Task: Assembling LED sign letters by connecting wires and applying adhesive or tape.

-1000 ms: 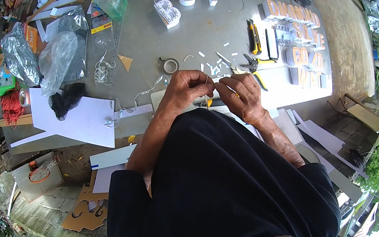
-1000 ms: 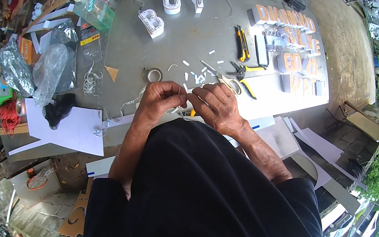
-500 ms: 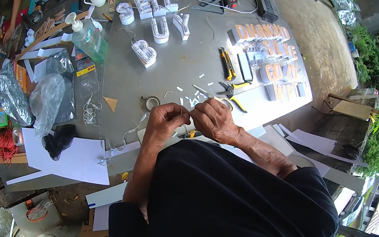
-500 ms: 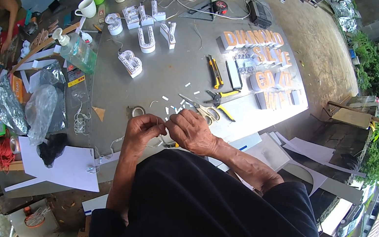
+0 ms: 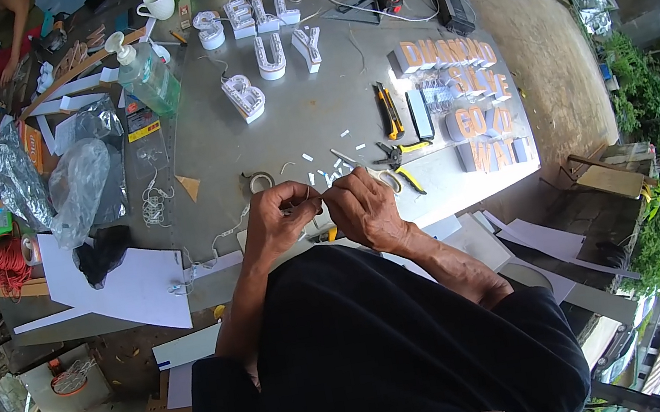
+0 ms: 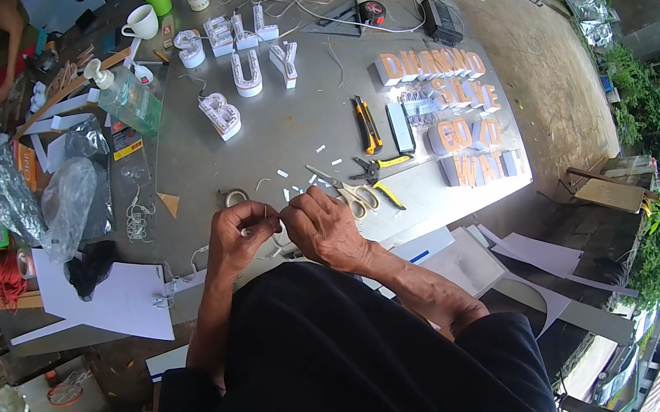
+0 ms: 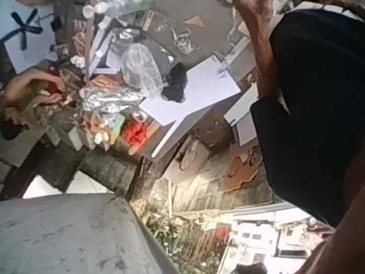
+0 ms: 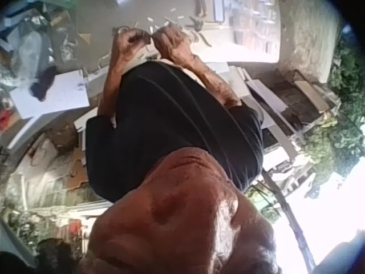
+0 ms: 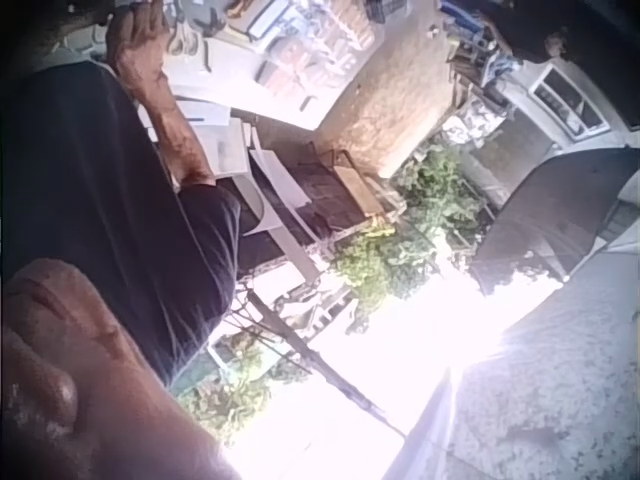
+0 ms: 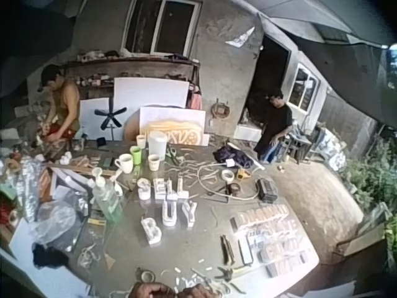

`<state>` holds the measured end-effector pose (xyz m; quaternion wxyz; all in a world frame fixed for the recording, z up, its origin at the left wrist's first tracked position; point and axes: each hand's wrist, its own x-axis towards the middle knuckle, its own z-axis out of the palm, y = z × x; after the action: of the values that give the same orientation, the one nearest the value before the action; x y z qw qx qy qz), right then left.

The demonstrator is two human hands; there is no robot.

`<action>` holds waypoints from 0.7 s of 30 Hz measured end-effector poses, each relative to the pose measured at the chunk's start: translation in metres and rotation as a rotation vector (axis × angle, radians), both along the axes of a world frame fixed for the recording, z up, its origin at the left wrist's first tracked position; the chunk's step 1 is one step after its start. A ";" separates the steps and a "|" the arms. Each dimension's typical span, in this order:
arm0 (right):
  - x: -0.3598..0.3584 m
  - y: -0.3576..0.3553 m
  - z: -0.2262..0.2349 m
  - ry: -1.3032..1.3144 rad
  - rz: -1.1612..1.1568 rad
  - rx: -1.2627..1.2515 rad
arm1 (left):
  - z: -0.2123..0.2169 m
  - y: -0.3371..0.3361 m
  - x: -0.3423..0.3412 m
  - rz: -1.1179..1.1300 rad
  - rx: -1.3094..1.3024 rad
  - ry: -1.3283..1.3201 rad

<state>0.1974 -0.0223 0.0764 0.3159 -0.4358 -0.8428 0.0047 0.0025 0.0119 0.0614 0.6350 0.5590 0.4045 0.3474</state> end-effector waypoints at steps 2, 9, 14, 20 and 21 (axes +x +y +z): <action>0.001 -0.001 0.000 0.060 -0.027 -0.016 | 0.006 0.002 0.004 -0.005 0.112 0.072; 0.002 -0.005 -0.002 1.030 -0.302 -1.264 | 0.001 0.001 0.009 0.079 0.783 0.310; 0.004 -0.001 -0.006 1.386 -0.240 -1.544 | -0.006 -0.001 0.000 0.029 0.785 0.271; 0.011 0.021 0.009 0.887 0.014 -1.539 | -0.009 -0.007 -0.016 0.094 0.482 0.159; 0.012 0.030 0.008 0.790 0.096 -1.495 | -0.011 -0.007 -0.017 0.117 0.417 0.152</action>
<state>0.2094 0.0073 0.0845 0.2156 -0.4600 -0.4633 0.7261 -0.0149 0.0049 0.0506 0.4523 0.6780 0.4025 0.4168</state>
